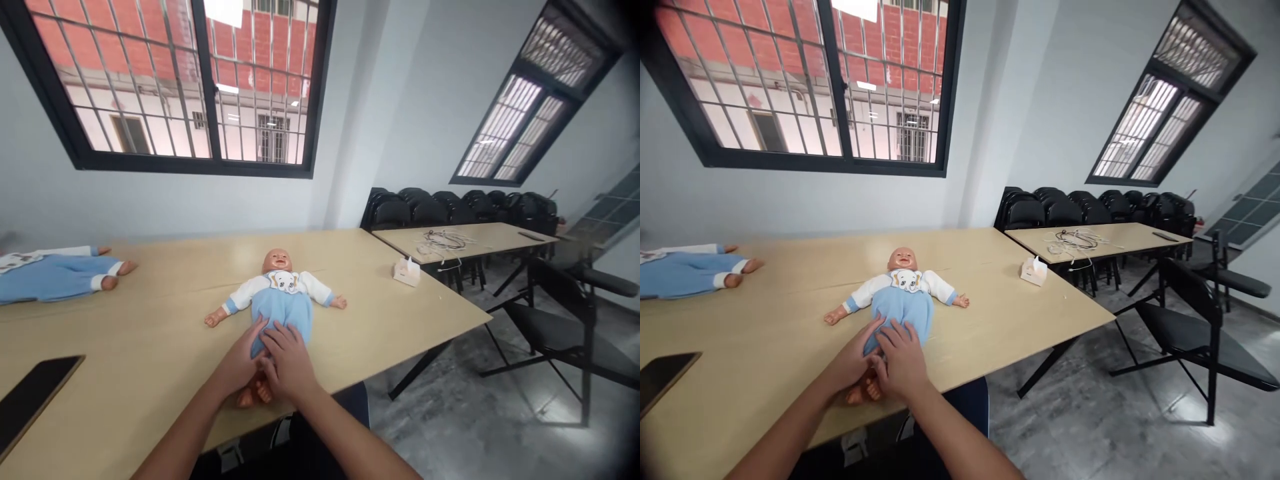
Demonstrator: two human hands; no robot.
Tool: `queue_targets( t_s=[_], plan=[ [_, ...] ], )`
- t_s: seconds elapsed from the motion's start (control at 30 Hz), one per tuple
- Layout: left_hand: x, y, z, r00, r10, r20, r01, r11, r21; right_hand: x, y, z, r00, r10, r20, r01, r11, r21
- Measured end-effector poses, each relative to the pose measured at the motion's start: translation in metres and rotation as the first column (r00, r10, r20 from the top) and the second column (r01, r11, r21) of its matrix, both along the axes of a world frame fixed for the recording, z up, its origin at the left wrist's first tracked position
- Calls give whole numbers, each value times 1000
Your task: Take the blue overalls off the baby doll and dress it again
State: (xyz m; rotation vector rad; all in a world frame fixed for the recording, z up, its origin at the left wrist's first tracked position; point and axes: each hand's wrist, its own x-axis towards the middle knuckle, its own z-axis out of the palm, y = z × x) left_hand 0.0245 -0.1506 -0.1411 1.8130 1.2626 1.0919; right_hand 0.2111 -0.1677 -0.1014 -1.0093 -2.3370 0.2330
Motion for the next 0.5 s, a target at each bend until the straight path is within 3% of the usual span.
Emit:
queue_targets(
  t_s=[0.13, 0.23, 0.3, 0.37, 0.5],
  plan=[
    [13, 57, 10, 989, 96, 115, -89, 994, -63, -14, 37, -12, 975, -218, -36, 218, 976, 17],
    [15, 88, 11, 910, 331, 249, -327, 943, -60, -16, 82, -13, 944, -329, -30, 329, 944, 10],
    [8, 99, 5, 813, 479, 332, -480, 873, -85, -13, 117, -11, 925, -381, 2, 381, 925, 11],
    [-1, 101, -2, 745, 564, 357, -553, 821, -142, -6, 153, -8, 902, -429, 52, 429, 903, 17],
    [-9, 94, -8, 761, 570, 310, -526, 822, -221, 12, 227, -1, 825, -549, 132, 552, 834, 18]
  ],
)
